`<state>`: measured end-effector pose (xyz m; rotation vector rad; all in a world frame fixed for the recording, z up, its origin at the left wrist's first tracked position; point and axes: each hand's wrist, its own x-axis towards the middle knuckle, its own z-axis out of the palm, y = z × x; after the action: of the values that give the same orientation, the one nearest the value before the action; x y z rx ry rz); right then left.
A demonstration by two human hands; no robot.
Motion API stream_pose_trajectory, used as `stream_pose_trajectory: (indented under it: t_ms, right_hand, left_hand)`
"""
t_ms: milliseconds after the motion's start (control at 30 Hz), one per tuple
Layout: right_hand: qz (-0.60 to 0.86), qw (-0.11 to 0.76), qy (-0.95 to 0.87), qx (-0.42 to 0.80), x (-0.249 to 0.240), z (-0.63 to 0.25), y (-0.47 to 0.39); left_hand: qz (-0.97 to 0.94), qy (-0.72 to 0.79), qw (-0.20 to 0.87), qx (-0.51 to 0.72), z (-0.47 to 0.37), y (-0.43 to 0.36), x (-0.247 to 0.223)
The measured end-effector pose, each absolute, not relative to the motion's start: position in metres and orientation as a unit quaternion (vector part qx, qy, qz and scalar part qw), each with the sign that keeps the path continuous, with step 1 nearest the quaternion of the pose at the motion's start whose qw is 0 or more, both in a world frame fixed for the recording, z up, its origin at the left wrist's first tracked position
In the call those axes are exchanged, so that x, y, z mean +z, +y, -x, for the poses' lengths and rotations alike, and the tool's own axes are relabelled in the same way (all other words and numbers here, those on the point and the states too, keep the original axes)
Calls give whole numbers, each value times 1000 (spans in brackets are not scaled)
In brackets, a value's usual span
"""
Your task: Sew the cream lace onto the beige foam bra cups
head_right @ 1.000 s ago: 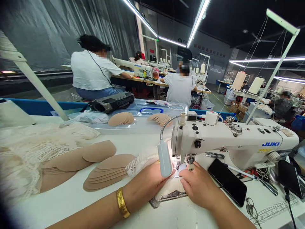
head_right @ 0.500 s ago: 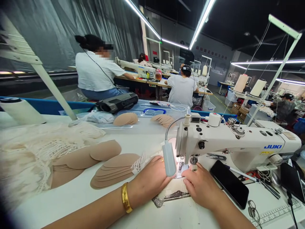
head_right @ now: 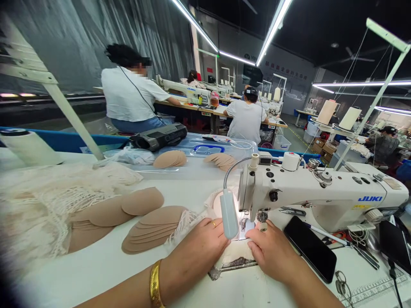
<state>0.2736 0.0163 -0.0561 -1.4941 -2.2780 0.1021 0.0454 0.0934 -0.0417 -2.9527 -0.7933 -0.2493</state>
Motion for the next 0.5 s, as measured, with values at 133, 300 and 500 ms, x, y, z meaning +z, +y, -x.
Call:
stream_pose_trajectory:
  t_ms: [133,300,500]
  right_hand:
    - [537,199,-820,4,-48,-276,9]
    - [593,153,-780,-128,-53,-305,-36]
    - [604,133,-755,-220,-75,-322,-70]
  left_hand:
    - [959,-272,34,-74,-44,90,-37]
    - [960,-271,-30,-66,-24,78,-28]
    - [960,-256,-106,-50,-5,60,-23]
